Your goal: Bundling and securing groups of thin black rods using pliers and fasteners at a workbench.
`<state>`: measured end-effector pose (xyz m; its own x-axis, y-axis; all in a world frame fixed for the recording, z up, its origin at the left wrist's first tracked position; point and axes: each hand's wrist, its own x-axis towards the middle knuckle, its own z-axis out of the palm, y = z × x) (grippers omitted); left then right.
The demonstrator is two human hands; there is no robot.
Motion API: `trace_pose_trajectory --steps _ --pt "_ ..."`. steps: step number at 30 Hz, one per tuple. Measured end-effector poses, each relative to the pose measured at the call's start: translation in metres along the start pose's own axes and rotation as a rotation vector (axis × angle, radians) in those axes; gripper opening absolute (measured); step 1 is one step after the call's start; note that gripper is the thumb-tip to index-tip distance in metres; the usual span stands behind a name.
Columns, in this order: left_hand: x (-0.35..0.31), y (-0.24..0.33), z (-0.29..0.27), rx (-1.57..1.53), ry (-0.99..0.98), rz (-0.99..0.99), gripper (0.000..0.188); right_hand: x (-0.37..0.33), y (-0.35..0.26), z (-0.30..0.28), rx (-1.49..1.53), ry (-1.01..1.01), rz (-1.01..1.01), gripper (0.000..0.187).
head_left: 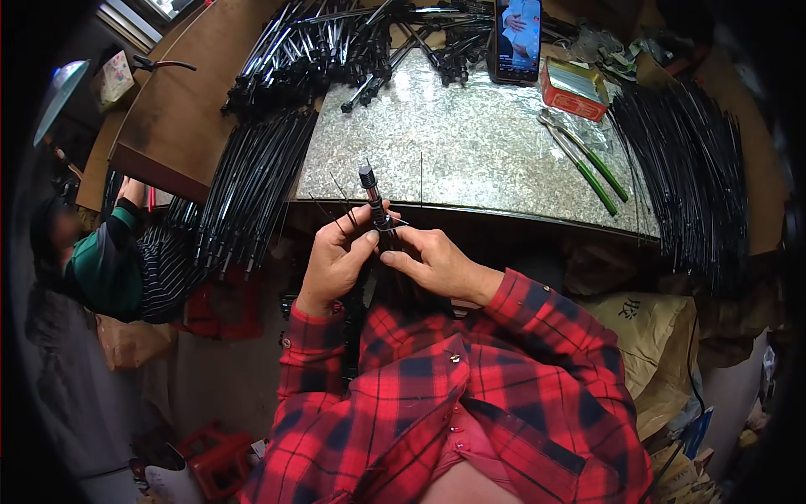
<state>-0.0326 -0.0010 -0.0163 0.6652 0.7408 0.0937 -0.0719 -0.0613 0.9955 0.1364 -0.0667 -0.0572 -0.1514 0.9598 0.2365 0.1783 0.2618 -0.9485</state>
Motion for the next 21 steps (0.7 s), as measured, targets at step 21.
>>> trace_pose_trajectory --steps 21 --pt "-0.006 0.002 0.015 0.069 0.035 0.063 0.034 0.005 0.016 0.004 0.241 -0.018 0.083 0.018"
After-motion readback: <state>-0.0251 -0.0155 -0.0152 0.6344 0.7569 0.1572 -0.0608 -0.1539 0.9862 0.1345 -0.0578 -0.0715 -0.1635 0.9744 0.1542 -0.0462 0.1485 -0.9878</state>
